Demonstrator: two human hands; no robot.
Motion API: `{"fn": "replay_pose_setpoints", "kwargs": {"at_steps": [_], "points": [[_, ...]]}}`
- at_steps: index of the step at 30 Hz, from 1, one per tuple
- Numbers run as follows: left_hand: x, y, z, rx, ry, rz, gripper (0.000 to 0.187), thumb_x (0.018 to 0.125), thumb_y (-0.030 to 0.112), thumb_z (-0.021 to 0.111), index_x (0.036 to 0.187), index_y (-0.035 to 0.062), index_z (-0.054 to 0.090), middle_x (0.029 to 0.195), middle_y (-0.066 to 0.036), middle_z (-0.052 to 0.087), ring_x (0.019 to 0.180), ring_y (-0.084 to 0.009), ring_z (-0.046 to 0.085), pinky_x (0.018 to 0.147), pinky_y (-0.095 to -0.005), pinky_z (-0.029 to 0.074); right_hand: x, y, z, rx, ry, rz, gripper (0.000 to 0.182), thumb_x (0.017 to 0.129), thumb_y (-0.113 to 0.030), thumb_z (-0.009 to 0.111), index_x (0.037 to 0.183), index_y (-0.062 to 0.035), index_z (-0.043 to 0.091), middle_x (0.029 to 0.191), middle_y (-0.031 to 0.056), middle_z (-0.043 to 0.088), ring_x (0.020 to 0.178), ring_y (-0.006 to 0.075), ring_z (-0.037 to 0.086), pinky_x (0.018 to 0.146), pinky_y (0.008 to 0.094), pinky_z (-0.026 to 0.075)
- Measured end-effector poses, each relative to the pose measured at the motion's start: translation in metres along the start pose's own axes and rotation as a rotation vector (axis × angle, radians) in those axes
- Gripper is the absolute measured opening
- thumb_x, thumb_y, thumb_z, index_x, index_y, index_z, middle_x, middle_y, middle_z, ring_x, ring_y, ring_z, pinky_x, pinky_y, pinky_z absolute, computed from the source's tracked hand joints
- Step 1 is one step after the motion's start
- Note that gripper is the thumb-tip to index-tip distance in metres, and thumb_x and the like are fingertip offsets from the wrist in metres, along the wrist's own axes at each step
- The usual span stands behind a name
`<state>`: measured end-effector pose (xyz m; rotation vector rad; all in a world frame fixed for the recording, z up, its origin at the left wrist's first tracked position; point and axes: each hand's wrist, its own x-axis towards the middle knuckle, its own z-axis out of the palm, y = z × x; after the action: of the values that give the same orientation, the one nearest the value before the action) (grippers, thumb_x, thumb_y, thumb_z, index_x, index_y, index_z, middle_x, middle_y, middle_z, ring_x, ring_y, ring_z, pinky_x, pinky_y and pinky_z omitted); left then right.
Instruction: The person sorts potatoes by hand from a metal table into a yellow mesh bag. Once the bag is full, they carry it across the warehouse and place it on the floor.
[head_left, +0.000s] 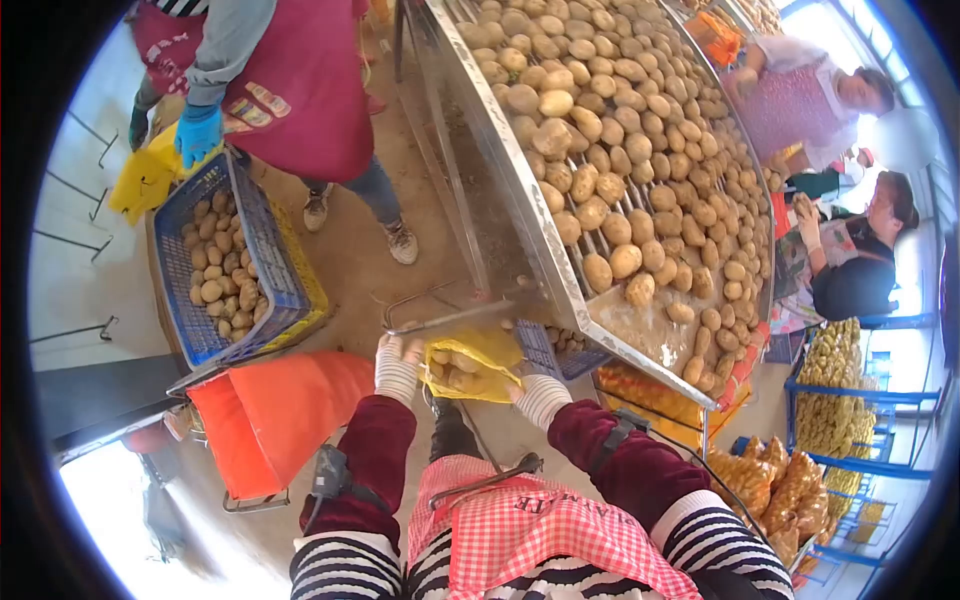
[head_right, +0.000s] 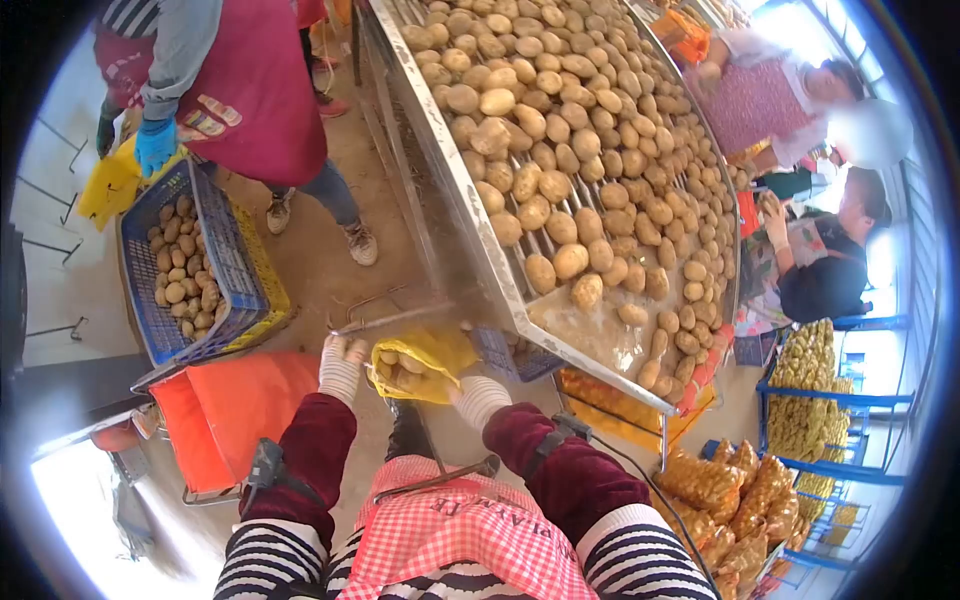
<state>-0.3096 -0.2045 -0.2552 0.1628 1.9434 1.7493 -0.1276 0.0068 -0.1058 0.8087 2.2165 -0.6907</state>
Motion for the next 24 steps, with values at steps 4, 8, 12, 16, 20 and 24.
{"fn": "replay_pose_setpoints", "kwargs": {"at_steps": [4, 8, 12, 16, 20, 24], "points": [[-0.052, 0.018, 0.060, 0.911, -0.228, -0.041, 0.064, 0.090, 0.037, 0.080, 0.141, 0.0031, 0.062, 0.136, -0.024, 0.065, 0.125, -0.0363, 0.066, 0.106, -0.0429, 0.053, -0.042, 0.044, 0.005, 0.100, 0.062, 0.039, 0.062, 0.103, -0.052, 0.047, 0.099, 0.0027, 0.077, 0.091, 0.0301, 0.072, 0.089, 0.0467, 0.072, 0.084, 0.0554, 0.054], [-0.066, 0.040, 0.142, 1.256, -0.679, -0.386, 0.062, 0.088, 0.049, 0.074, 0.135, 0.0082, 0.070, 0.136, -0.022, 0.069, 0.127, -0.0381, 0.067, 0.105, -0.0488, 0.054, -0.115, 0.105, 0.017, 0.170, 0.044, 0.108, 0.065, 0.104, -0.054, 0.045, 0.097, 0.0013, 0.078, 0.089, 0.0285, 0.073, 0.087, 0.0455, 0.072, 0.083, 0.0544, 0.054], [-0.107, 0.027, 0.219, 1.545, -1.038, -0.117, 0.040, 0.097, 0.037, 0.059, 0.115, 0.0072, 0.079, 0.115, -0.022, 0.076, 0.112, -0.0410, 0.072, 0.097, -0.0519, 0.055, -0.207, 0.189, 0.062, 0.460, 0.150, 0.269, 0.067, 0.106, -0.058, 0.040, 0.101, -0.0027, 0.078, 0.090, 0.0268, 0.073, 0.088, 0.0462, 0.071, 0.083, 0.0532, 0.054], [-0.198, 0.022, 0.298, 1.517, -1.296, 0.122, 0.042, 0.097, 0.041, 0.061, 0.113, 0.0068, 0.080, 0.116, -0.023, 0.076, 0.115, -0.0393, 0.071, 0.095, -0.0495, 0.055, -0.287, 0.294, 0.179, 0.623, 0.305, 0.389, 0.066, 0.103, -0.060, 0.046, 0.095, -0.0022, 0.077, 0.081, 0.0255, 0.070, 0.081, 0.0465, 0.069, 0.076, 0.0525, 0.052], [-0.319, 0.041, 0.378, 1.335, -1.582, 0.317, 0.040, 0.096, 0.037, 0.058, 0.106, 0.0036, 0.078, 0.106, -0.025, 0.076, 0.103, -0.0412, 0.072, 0.090, -0.0507, 0.054, -0.392, 0.364, 0.259, 0.842, 0.346, 0.570, 0.067, 0.103, -0.061, 0.045, 0.094, -0.0044, 0.078, 0.085, 0.0247, 0.073, 0.088, 0.0447, 0.071, 0.080, 0.0524, 0.053], [-0.424, 0.063, 0.442, 0.974, -1.679, 0.023, 0.039, 0.098, 0.035, 0.058, 0.106, 0.0032, 0.078, 0.090, -0.014, 0.076, 0.078, -0.0252, 0.067, 0.075, -0.0397, 0.054, -0.497, 0.397, 0.304, 1.130, 0.503, 0.770, 0.062, 0.105, -0.058, 0.045, 0.088, -0.0054, 0.075, 0.083, 0.0193, 0.073, 0.084, 0.0409, 0.071, 0.078, 0.0499, 0.053]]}}
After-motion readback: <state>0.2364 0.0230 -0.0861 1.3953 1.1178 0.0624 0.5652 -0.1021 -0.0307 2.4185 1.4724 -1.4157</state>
